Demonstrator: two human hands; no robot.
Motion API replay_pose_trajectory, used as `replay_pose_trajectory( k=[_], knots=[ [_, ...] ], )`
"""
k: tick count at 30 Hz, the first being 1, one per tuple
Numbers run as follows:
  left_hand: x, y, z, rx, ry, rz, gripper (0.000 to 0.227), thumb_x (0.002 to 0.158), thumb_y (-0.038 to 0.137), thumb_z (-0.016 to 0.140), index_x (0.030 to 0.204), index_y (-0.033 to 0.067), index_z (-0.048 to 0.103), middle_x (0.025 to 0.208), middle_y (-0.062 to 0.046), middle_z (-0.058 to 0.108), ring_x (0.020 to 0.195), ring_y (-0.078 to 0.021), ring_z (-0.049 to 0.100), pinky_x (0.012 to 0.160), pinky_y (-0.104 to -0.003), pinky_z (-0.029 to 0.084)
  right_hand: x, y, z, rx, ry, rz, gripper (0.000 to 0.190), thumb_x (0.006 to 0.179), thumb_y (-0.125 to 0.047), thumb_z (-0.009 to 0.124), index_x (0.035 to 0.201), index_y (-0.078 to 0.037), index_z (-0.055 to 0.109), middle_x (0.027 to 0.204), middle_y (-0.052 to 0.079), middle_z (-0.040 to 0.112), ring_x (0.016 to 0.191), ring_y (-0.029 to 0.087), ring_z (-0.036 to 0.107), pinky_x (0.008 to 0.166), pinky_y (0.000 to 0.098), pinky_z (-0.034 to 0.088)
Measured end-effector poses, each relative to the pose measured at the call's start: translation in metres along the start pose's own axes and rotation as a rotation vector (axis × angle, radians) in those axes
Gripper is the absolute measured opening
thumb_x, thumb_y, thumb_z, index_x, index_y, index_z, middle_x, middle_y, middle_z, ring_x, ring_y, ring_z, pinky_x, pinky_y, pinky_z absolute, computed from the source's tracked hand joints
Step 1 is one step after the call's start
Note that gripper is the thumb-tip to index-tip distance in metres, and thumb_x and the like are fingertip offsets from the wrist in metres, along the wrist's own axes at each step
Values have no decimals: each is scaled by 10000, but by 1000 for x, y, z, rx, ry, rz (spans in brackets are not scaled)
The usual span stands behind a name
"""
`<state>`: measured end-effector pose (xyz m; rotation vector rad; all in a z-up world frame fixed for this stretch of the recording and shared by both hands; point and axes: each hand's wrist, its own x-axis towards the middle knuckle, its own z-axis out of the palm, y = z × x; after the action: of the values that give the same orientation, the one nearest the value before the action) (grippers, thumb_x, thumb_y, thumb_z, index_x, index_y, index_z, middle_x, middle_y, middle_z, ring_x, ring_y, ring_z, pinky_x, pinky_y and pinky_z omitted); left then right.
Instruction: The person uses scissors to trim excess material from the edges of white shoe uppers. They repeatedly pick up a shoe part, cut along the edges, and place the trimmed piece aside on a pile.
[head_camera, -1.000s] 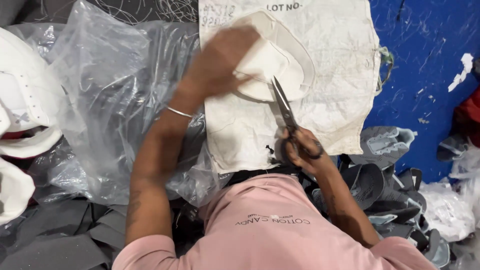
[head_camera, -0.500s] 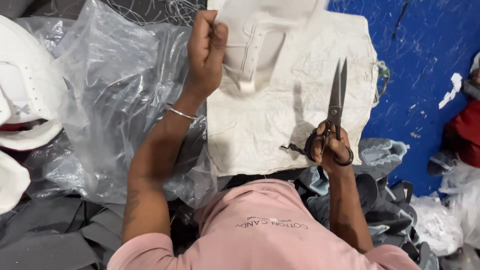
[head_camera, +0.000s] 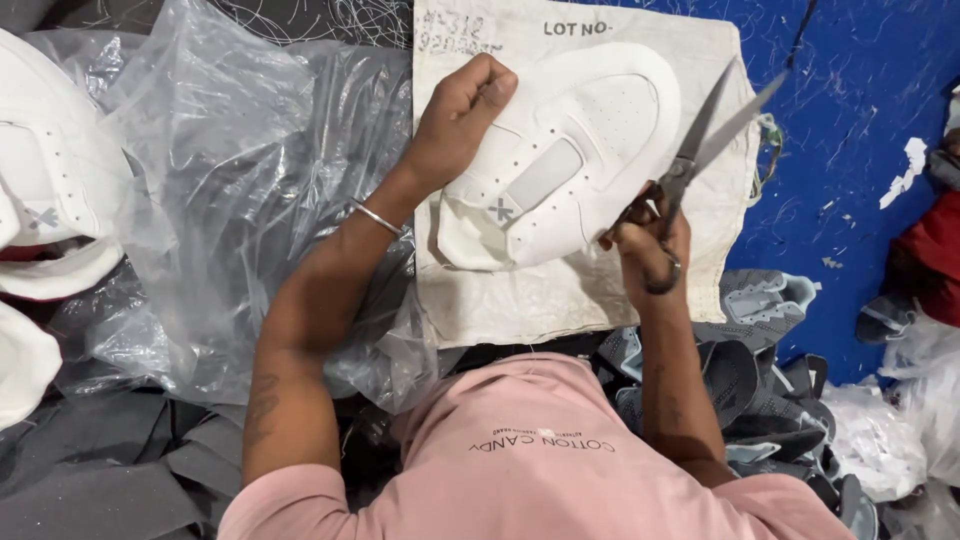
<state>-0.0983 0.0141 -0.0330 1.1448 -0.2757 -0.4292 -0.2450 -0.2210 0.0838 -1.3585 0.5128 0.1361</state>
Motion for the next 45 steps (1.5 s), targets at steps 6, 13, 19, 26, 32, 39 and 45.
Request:
replay_pose_trajectory(
  k=[6,13,19,26,32,39,45],
  knots=[
    [1,7,-1,242,112,81,229,1112,261,611,1092,34,592,935,14,571,878,-75,518,790,-236,451,3,21,13,-216,83,-32,485,884,-125,773,1304,30,587,755,-21,557,689,107,553,658,263,467],
    [-10,15,23,983,-232,339,420,916,382,758,1159,47,686,1152,-145,653,1048,-282,603,890,-436,494,-19,22,23,-226,263,114,301,879,-106,732,1129,6,609,718,10,618,557,94,576,516,233,456],
    [-14,-4,35,1143,-370,373,233,914,256,738,1052,68,727,1067,-68,673,971,-216,617,826,-379,521,-48,22,36,-206,240,171,253,896,-98,706,1097,5,591,774,53,655,615,124,622,541,252,493],
    [-10,-9,49,1226,-337,733,96,953,148,693,889,77,685,894,-26,644,835,-167,616,709,-317,521,-72,14,8,-181,334,284,263,938,-156,697,1114,-28,549,819,74,684,650,115,626,563,244,495],
    [-4,-3,53,999,-214,630,66,960,116,692,987,62,718,897,-53,660,816,-192,609,681,-343,501,-104,33,-49,51,-71,222,461,1050,-399,657,1258,2,563,820,99,664,646,115,576,562,239,425],
    [-3,-6,53,883,-254,563,61,963,133,735,976,75,723,842,-31,654,783,-205,602,664,-357,488,-89,60,-44,616,-382,488,709,1025,-618,560,1339,17,537,786,142,645,629,152,547,603,277,441],
    [-4,0,56,863,-359,632,68,934,90,706,987,91,749,795,-20,652,796,-206,604,672,-356,495,-89,79,-45,847,-256,482,741,975,-670,524,1315,-12,546,706,71,561,619,159,506,593,282,451]
  ],
)
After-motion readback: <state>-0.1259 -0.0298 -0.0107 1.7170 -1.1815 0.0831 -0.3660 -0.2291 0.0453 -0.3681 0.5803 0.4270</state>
